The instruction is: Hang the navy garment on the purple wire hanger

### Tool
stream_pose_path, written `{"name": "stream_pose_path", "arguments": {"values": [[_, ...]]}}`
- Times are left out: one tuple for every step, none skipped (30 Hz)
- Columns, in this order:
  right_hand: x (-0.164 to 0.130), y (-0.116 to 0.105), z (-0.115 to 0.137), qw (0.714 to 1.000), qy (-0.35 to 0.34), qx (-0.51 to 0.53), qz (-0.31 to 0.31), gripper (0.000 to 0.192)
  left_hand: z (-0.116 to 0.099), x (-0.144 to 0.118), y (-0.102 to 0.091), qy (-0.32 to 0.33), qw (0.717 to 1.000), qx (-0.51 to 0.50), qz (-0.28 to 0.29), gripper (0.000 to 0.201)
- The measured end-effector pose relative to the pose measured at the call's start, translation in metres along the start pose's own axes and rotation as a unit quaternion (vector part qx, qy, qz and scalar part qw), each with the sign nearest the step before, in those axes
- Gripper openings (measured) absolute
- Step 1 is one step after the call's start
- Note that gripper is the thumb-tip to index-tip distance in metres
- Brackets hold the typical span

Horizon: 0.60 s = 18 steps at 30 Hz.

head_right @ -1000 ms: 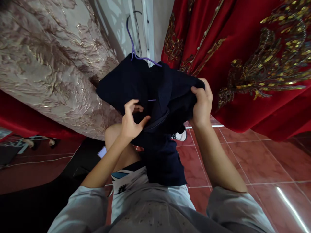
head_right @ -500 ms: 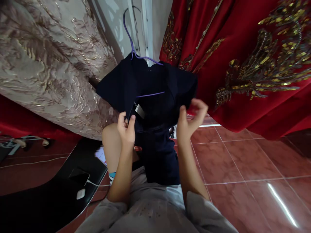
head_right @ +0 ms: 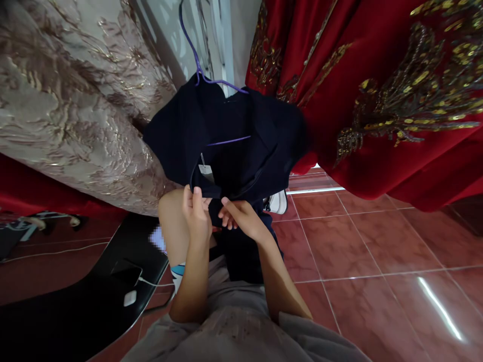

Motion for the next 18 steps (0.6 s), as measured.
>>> {"name": "stream_pose_path", "arguments": {"values": [[-0.002, -0.001, 0.0, 1.0, -0.017, 0.012, -0.019, 0.063, 0.001, 0.0, 0.002, -0.01, 1.0, -0.019, 0.011, 0.039], [-0.002, -0.001, 0.0, 0.998, -0.041, 0.02, -0.046, 0.058, 0.001, 0.0, 0.004, -0.02, 0.999, -0.035, 0.024, 0.039], [-0.002, -0.001, 0.0, 0.995, -0.068, 0.023, -0.072, 0.054, 0.001, -0.002, 0.007, -0.027, 0.998, -0.047, 0.039, 0.038], [-0.001, -0.001, 0.0, 0.991, -0.094, 0.026, -0.093, 0.049, -0.001, -0.003, 0.009, -0.029, 0.997, -0.054, 0.053, 0.036], [0.0, -0.001, 0.001, 0.987, -0.116, 0.031, -0.107, 0.045, -0.003, -0.005, 0.01, -0.024, 0.996, -0.055, 0.065, 0.034], [0.001, -0.001, 0.002, 0.983, -0.133, 0.038, -0.118, 0.042, -0.005, -0.007, 0.012, -0.015, 0.996, -0.053, 0.076, 0.032], [0.001, -0.002, 0.004, 0.98, -0.144, 0.046, -0.13, 0.04, -0.008, -0.008, 0.012, -0.005, 0.995, -0.049, 0.085, 0.031], [0.0, -0.002, 0.006, 0.976, -0.154, 0.052, -0.144, 0.04, -0.01, -0.01, 0.012, 0.003, 0.995, -0.046, 0.092, 0.029], [-0.001, -0.003, 0.008, 0.972, -0.161, 0.056, -0.159, 0.039, -0.011, -0.011, 0.012, 0.008, 0.994, -0.046, 0.099, 0.028], [-0.003, -0.004, 0.01, 0.97, -0.167, 0.055, -0.167, 0.039, -0.012, -0.012, 0.012, 0.011, 0.993, -0.047, 0.104, 0.026], [-0.005, -0.004, 0.012, 0.97, -0.171, 0.05, -0.168, 0.039, -0.012, -0.012, 0.012, 0.013, 0.993, -0.05, 0.109, 0.023], [-0.007, -0.004, 0.014, 0.971, -0.172, 0.045, -0.162, 0.039, -0.011, -0.012, 0.011, 0.016, 0.992, -0.051, 0.111, 0.021], [-0.008, -0.003, 0.015, 0.972, -0.171, 0.041, -0.152, 0.039, -0.009, -0.011, 0.01, 0.02, 0.992, -0.052, 0.111, 0.019], [-0.009, -0.003, 0.016, 0.974, -0.169, 0.043, -0.145, 0.039, -0.007, -0.009, 0.009, 0.024, 0.992, -0.053, 0.114, 0.019], [-0.009, -0.003, 0.016, 0.975, -0.165, 0.048, -0.139, 0.04, -0.003, -0.007, 0.007, 0.03, 0.991, -0.053, 0.118, 0.019], [-0.009, -0.003, 0.015, 0.976, -0.159, 0.057, -0.136, 0.039, 0.0, -0.004, 0.005, 0.037, 0.99, -0.047, 0.124, 0.02], [-0.009, -0.003, 0.015, 0.977, -0.152, 0.065, -0.135, 0.039, 0.004, -0.002, 0.003, 0.045, 0.989, -0.027, 0.135, 0.02], [-0.008, -0.003, 0.014, 0.978, -0.143, 0.07, -0.133, 0.038, 0.008, 0.0, 0.002, 0.053, 0.987, 0.005, 0.152, 0.018]]}}
Point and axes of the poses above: each hand's wrist, its own x-axis towards the middle knuckle, its own y-axis out of the palm, z = x × y, the point moved 3 cm from there along x, towards the middle knuckle, and after that the axes turned 6 degrees about x, right-handed, at the moved point
